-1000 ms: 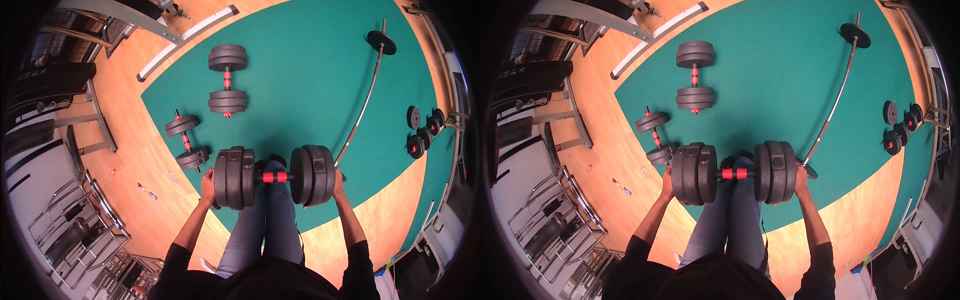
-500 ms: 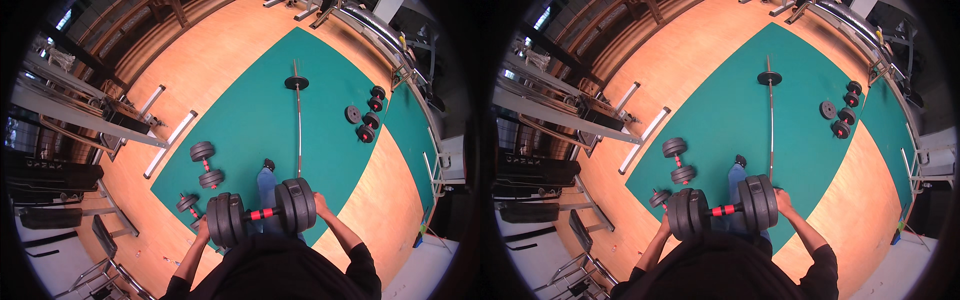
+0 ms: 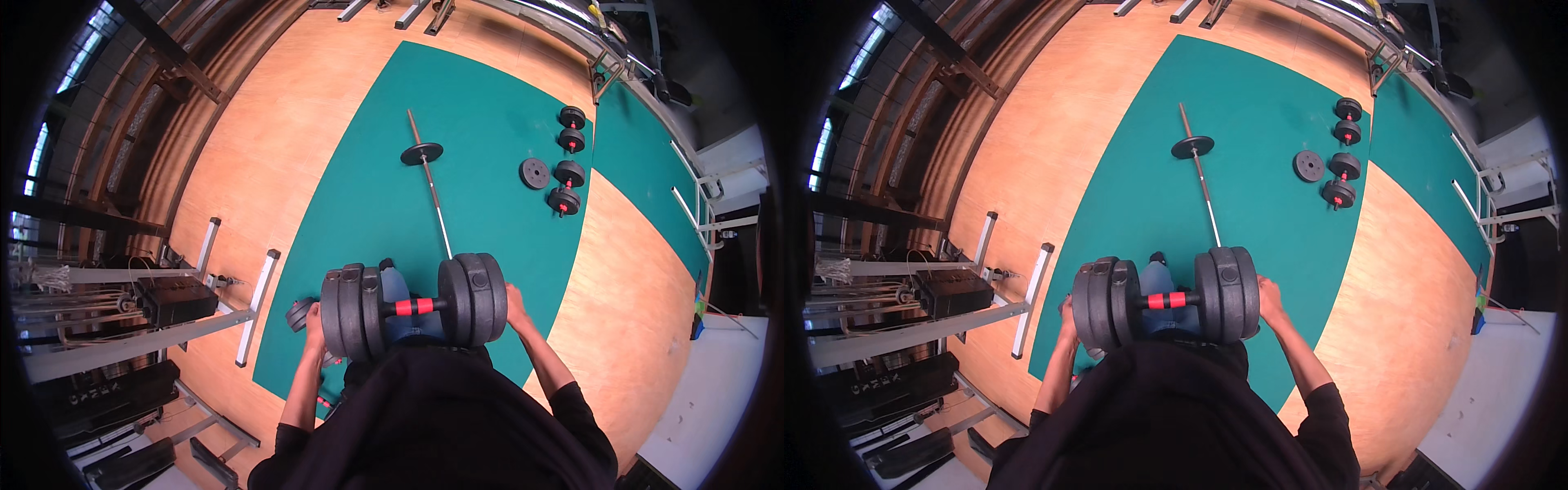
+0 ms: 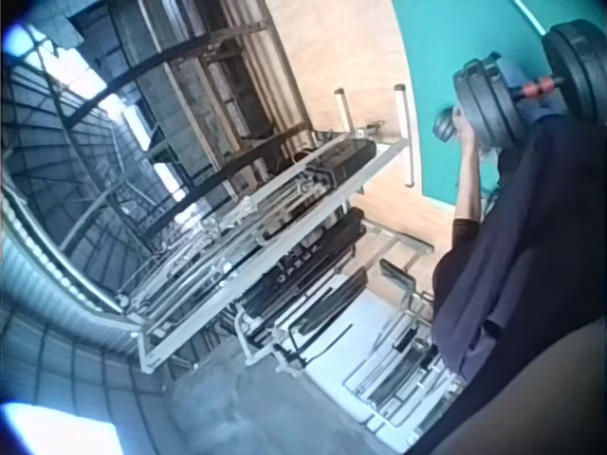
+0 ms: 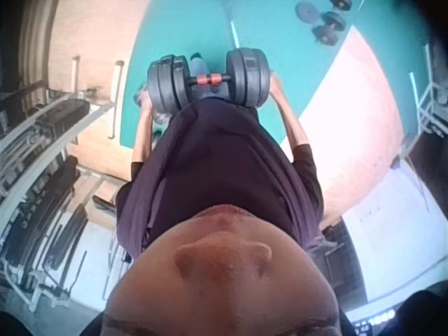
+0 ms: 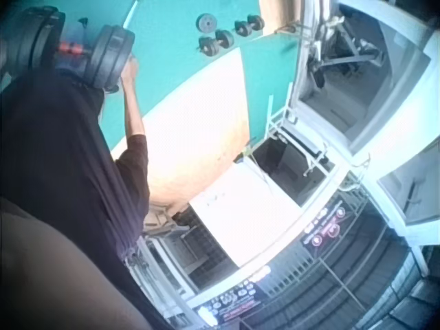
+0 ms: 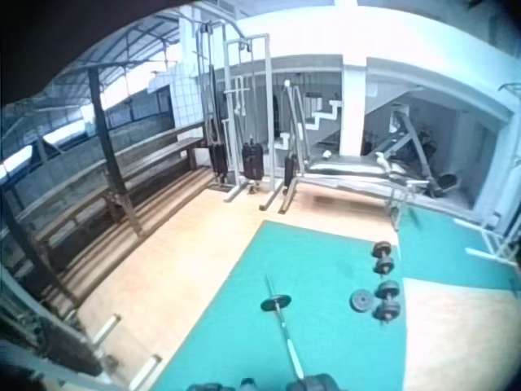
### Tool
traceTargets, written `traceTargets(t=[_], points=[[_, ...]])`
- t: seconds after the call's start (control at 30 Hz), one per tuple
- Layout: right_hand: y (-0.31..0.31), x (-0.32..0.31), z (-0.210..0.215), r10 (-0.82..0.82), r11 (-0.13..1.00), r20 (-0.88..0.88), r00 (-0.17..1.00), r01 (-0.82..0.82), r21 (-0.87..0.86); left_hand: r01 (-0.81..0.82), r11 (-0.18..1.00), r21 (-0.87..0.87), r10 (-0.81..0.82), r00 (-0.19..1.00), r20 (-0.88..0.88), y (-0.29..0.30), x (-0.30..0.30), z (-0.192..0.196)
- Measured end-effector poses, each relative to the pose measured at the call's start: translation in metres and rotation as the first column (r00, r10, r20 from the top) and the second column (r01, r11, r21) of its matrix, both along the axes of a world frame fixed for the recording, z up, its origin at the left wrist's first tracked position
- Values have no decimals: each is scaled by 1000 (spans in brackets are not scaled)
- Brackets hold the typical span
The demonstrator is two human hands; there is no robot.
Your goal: The person wipes a black padded bench with a cloth, then assembles a dumbbell by sliding weight plates onto a bar and securing them with red collars. The person lifts the dumbbell and places it on the floor, then picks up another dumbbell and returns it to the bench.
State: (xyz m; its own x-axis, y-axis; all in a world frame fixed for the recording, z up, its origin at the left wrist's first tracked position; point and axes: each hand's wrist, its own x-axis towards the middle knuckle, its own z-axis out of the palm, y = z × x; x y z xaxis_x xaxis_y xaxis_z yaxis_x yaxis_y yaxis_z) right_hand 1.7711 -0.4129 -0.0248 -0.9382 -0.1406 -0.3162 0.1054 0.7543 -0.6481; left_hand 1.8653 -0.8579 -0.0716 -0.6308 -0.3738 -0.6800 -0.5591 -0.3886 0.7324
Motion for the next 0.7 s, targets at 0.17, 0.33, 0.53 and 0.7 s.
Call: traceTargets(t=[0.17,0.33,0.53,0.7], points=[[8,-96,-4,-138,990,54,989,136,36,114,991,-73,-113,994,9,17,-142,5],[37,-212,-19,-211,974,21,977,208,95,255,967,-22,-256,965,-62,44,-328,19],[49,-301,27,-514,858,-40,857,514,5,375,927,11,-371,921,-117,83,-497,36],[85,-378,15,-633,774,-150,760,629,-78,485,862,147,-470,874,-124,125,-620,56]])
